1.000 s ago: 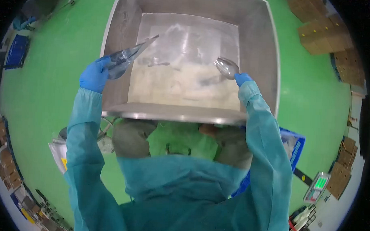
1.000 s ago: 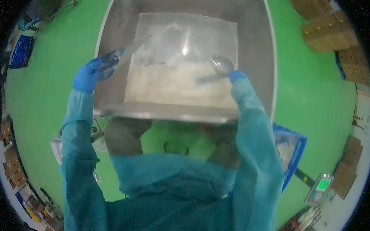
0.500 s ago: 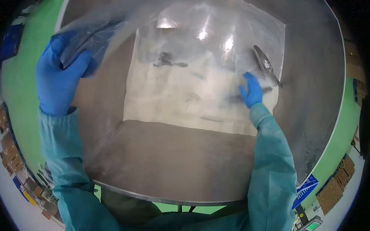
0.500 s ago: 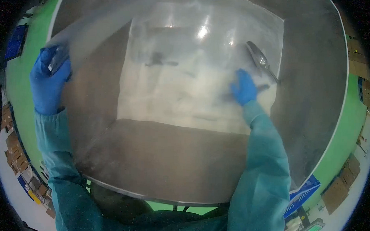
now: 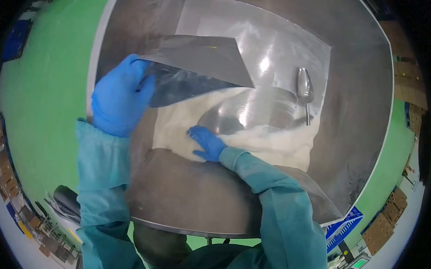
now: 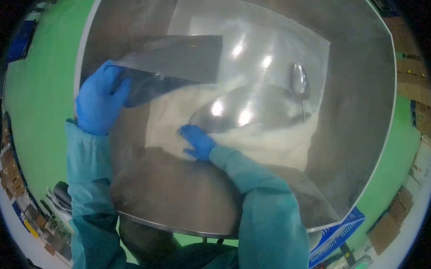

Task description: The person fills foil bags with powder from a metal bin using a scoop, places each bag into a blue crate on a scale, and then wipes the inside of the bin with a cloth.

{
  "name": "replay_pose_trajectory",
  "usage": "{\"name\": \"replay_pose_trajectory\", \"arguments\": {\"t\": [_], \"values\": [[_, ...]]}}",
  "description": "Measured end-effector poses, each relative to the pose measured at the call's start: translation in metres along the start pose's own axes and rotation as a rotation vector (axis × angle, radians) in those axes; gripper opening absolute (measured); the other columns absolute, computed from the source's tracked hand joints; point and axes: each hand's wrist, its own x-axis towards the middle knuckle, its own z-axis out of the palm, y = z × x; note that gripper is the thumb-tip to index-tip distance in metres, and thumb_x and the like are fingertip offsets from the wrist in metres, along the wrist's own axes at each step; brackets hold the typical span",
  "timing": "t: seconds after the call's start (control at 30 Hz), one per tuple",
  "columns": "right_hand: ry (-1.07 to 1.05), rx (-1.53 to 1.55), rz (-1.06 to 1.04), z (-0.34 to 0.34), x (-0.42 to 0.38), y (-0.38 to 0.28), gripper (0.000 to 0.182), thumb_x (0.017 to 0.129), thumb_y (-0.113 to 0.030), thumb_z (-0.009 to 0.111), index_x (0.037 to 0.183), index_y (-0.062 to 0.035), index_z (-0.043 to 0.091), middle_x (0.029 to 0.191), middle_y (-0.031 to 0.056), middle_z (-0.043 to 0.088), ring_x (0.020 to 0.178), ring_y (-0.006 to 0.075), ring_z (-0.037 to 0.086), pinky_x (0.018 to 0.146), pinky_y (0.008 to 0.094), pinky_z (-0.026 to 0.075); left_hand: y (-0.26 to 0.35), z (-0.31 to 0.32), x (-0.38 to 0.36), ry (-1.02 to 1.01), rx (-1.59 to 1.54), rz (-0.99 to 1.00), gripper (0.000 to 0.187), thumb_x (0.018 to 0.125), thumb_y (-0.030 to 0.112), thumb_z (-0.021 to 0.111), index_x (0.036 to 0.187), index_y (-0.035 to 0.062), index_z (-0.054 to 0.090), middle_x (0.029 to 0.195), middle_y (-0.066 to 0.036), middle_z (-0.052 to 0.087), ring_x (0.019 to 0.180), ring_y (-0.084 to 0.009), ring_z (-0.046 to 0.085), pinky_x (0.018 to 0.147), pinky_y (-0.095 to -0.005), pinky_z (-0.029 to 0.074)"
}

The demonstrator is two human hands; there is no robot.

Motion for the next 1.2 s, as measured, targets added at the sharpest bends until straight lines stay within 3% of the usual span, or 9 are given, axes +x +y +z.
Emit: {"name": "replay_pose_trajectory", "arguments": {"t": [0.07,0.27,0.4,0.5,0.77,0.93,1.0,1.13,1.2], "values": [[0.194,-0.056,0.076,-0.003,0.007,0.029,0.068,0.075,-0.027,0.070,0.131,-0.0037,0.041,0.128,0.0170,0.047,0.118,0.0334,0.046,0.098,0.0427,0.038,-0.002,0.006,-0.002,-0.028,0.030,0.008,0.025,0.080,0.005,0.061,0.105,0.0023,0.061,0.100,-0.014,0.063,0.087,-0.0236,0.064,0.075,-0.0302,0.049],[0.432,-0.434,0.599,-0.085,0.077,0.134,0.068,0.085,-0.038,0.054,0.136,0.0014,0.033,0.141,0.0234,0.033,0.132,0.0375,0.027,0.111,0.0437,0.017,-0.007,0.012,-0.005,0.030,-0.220,-0.106,0.026,0.080,0.013,0.058,0.105,0.0097,0.062,0.077,-0.015,0.062,0.070,-0.0337,0.061,0.063,-0.0402,0.049],[0.041,-0.376,0.373,-0.002,0.107,0.089,0.071,0.084,-0.044,0.055,0.135,0.0009,0.035,0.139,0.0245,0.035,0.129,0.0405,0.031,0.109,0.0450,0.024,0.001,-0.001,0.000,-0.057,-0.180,-0.182,0.027,0.081,0.006,0.057,0.108,0.0083,0.063,0.088,-0.017,0.065,0.072,-0.0275,0.066,0.067,-0.0335,0.051],[0.183,-0.177,0.015,0.031,0.088,-0.020,0.061,0.087,-0.042,0.052,0.132,-0.0012,0.041,0.136,0.0222,0.039,0.125,0.0367,0.038,0.105,0.0436,0.029,-0.001,0.003,-0.004,-0.006,-0.119,-0.134,0.026,0.081,0.008,0.058,0.106,0.0088,0.063,0.085,-0.016,0.065,0.070,-0.0301,0.065,0.066,-0.0347,0.051],[0.388,-0.339,0.416,-0.071,0.143,0.088,0.050,0.092,-0.036,0.045,0.130,-0.0030,0.043,0.134,0.0172,0.043,0.124,0.0299,0.041,0.103,0.0407,0.033,0.000,0.009,-0.014,-0.015,-0.157,-0.090,0.023,0.080,0.014,0.057,0.103,0.0112,0.063,0.071,-0.016,0.062,0.066,-0.0339,0.061,0.060,-0.0413,0.049],[-0.115,0.036,0.127,-0.051,0.113,-0.062,0.046,0.094,-0.034,0.043,0.130,-0.0041,0.045,0.136,0.0149,0.044,0.125,0.0268,0.042,0.103,0.0397,0.034,0.011,0.002,-0.009,-0.141,-0.367,-0.191,0.031,0.082,0.001,0.053,0.112,0.0035,0.060,0.090,-0.014,0.066,0.082,-0.0157,0.063,0.075,-0.0289,0.048],[0.223,-0.164,-0.195,0.005,0.066,-0.030,0.048,0.089,-0.035,0.051,0.127,-0.0053,0.049,0.128,0.0157,0.050,0.122,0.0326,0.044,0.104,0.0455,0.032,0.008,0.012,-0.018,-0.023,-0.439,-0.118,0.029,0.082,0.003,0.053,0.109,0.0060,0.062,0.071,-0.014,0.063,0.063,-0.0191,0.062,0.062,-0.0306,0.047],[-0.184,0.017,0.197,-0.065,-0.052,0.075,0.035,0.080,-0.025,0.060,0.113,-0.0111,0.060,0.117,0.0129,0.057,0.108,0.0329,0.053,0.095,0.0446,0.040,-0.004,0.013,-0.018,-0.118,-0.435,-0.182,0.028,0.082,0.001,0.053,0.109,0.0017,0.062,0.071,-0.006,0.060,0.065,-0.0051,0.052,0.061,-0.0229,0.045],[0.036,-0.179,0.191,-0.158,-0.096,0.077,0.028,0.076,-0.019,0.060,0.102,-0.0108,0.062,0.107,0.0138,0.058,0.101,0.0352,0.053,0.089,0.0437,0.041,-0.002,0.012,-0.019,-0.152,-0.533,-0.269,0.029,0.082,0.000,0.053,0.110,0.0012,0.061,0.074,-0.006,0.061,0.067,-0.0061,0.054,0.063,-0.0228,0.046]]}}
